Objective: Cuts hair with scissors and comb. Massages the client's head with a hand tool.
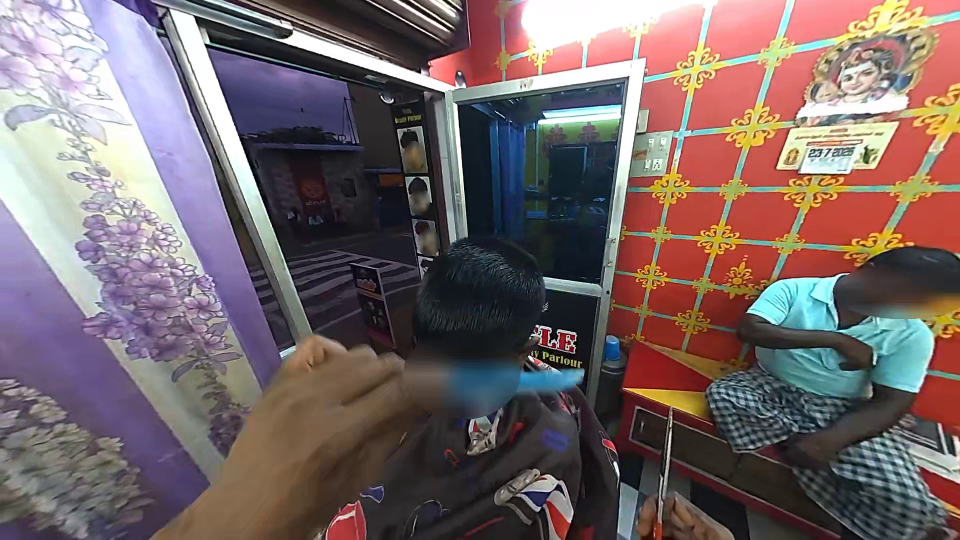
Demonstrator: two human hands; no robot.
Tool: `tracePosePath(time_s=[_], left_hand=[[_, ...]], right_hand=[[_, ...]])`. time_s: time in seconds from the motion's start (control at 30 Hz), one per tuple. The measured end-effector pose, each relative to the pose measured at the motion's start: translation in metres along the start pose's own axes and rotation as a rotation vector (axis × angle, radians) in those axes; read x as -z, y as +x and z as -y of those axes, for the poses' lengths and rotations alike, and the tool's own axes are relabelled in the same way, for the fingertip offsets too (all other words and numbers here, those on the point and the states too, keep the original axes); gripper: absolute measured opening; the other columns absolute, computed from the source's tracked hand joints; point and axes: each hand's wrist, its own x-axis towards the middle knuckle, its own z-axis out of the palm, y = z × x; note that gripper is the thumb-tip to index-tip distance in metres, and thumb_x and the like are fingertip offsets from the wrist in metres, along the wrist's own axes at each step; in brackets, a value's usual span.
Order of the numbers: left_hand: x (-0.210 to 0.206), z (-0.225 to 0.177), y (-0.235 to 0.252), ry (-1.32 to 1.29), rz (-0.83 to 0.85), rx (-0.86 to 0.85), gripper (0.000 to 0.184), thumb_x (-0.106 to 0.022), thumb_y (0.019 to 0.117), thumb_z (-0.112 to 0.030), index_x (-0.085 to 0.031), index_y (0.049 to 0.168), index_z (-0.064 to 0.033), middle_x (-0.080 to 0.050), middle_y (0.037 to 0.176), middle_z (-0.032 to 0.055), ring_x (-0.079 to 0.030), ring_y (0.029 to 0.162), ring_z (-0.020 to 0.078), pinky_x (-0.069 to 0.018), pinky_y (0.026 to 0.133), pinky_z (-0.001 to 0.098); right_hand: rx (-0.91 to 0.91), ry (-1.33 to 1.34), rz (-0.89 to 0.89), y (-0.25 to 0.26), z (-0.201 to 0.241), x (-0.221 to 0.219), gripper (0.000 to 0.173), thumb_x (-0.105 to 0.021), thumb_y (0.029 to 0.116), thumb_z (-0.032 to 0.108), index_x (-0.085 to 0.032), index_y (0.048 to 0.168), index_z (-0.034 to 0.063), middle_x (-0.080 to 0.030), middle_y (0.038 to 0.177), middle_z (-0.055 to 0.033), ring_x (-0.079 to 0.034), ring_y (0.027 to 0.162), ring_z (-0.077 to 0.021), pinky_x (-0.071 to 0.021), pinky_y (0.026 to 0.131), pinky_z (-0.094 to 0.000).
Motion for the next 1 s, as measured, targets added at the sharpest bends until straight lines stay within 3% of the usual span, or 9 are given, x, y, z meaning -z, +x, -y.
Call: tracePosePath(time_s=[0.13,0.2,0.27,0.33,0.53,0.67,0.77,0.9,1.0], left_hand=[[-0.001,0.030,0.050,-0.069,-0.035,0.321,0.027,-0.058,0.1027,-0.025,-0.074,0.117,-0.0084,-0.074,0.095,0.0098,-0.067,0.076,0.0226,-0.0494,0.070,0.0501],[-0.007,0.050,0.050,-0.228,0.050,0.455,0.022,-0.062,0.1024,-0.023,-0.073,0.116,-0.0105,-0.073,0.097,0.0043,-0.068,0.077,0.0133,-0.0582,0.072,0.0379],[-0.013,0.052,0.027,-0.222,0.040,0.351,0.024,-0.060,0.1007,-0.024,-0.074,0.113,-0.0095,-0.072,0.096,0.0015,-0.067,0.080,0.0096,-0.0576,0.075,0.0365],[-0.020,0.043,-0.003,-0.131,-0.016,0.240,0.027,-0.059,0.1005,-0.028,-0.077,0.108,-0.0097,-0.073,0.093,0.0013,-0.064,0.080,0.0119,-0.0458,0.080,0.0446],[-0.024,0.039,-0.032,-0.014,-0.083,-0.068,0.020,-0.054,0.1060,-0.030,-0.072,0.104,-0.0213,-0.073,0.100,-0.0043,-0.062,0.099,0.0102,-0.0360,0.094,0.0380],[-0.012,0.022,0.026,-0.001,-0.180,0.139,0.024,-0.057,0.1045,-0.021,-0.075,0.109,-0.0061,-0.073,0.095,0.0108,-0.064,0.085,0.0219,-0.0408,0.083,0.0474],[-0.002,0.018,0.043,0.039,-0.024,0.311,0.031,-0.054,0.1052,-0.029,-0.075,0.118,-0.0096,-0.073,0.097,0.0080,-0.066,0.084,0.0231,-0.0434,0.081,0.0539],[0.003,-0.020,0.006,0.142,0.108,0.194,0.031,-0.053,0.1031,-0.030,-0.078,0.112,-0.0142,-0.072,0.090,0.0027,-0.065,0.079,0.0210,-0.0432,0.079,0.0540],[-0.006,-0.040,-0.005,0.142,0.025,0.070,0.024,-0.055,0.1046,-0.030,-0.076,0.106,-0.0178,-0.073,0.084,-0.0006,-0.061,0.071,0.0117,-0.0391,0.082,0.0421]], right_hand=[[0.001,0.025,0.000,0.006,0.006,-0.010,0.029,-0.076,0.0838,-0.004,-0.064,0.110,-0.0017,-0.073,0.101,-0.0048,-0.073,0.086,-0.0126,-0.0624,0.078,-0.0316],[0.011,0.055,0.006,0.004,0.007,-0.013,0.028,-0.076,0.0835,-0.004,-0.064,0.109,-0.0006,-0.074,0.100,-0.0034,-0.073,0.087,-0.0120,-0.0628,0.078,-0.0312],[0.032,0.075,0.017,0.001,0.003,-0.010,0.028,-0.076,0.0843,-0.003,-0.064,0.109,-0.0005,-0.074,0.100,-0.0032,-0.073,0.087,-0.0120,-0.0628,0.079,-0.0317],[0.022,0.073,0.013,-0.003,-0.001,-0.006,0.028,-0.076,0.0848,-0.003,-0.064,0.110,-0.0001,-0.074,0.100,-0.0031,-0.073,0.086,-0.0117,-0.0624,0.077,-0.0311],[-0.021,-0.002,-0.011,0.001,-0.002,0.018,0.030,-0.076,0.0829,-0.004,-0.064,0.110,-0.0007,-0.073,0.100,-0.0034,-0.072,0.085,-0.0113,-0.0623,0.077,-0.0302],[0.032,0.018,0.001,0.020,0.006,0.019,0.032,-0.077,0.0815,-0.005,-0.064,0.110,0.0005,-0.074,0.101,-0.0027,-0.073,0.085,-0.0117,-0.0631,0.077,-0.0298],[0.084,0.063,0.028,0.027,0.009,0.014,0.032,-0.078,0.0818,-0.003,-0.065,0.111,0.0015,-0.074,0.100,-0.0009,-0.073,0.087,-0.0110,-0.0632,0.078,-0.0291],[0.078,0.102,0.076,0.023,0.000,0.018,0.031,-0.077,0.0834,-0.003,-0.065,0.111,0.0016,-0.074,0.101,-0.0017,-0.073,0.086,-0.0115,-0.0631,0.078,-0.0306],[0.071,0.091,0.073,0.029,-0.006,0.024,0.031,-0.078,0.0825,-0.002,-0.065,0.111,0.0019,-0.074,0.101,-0.0021,-0.073,0.087,-0.0119,-0.0630,0.078,-0.0297]])
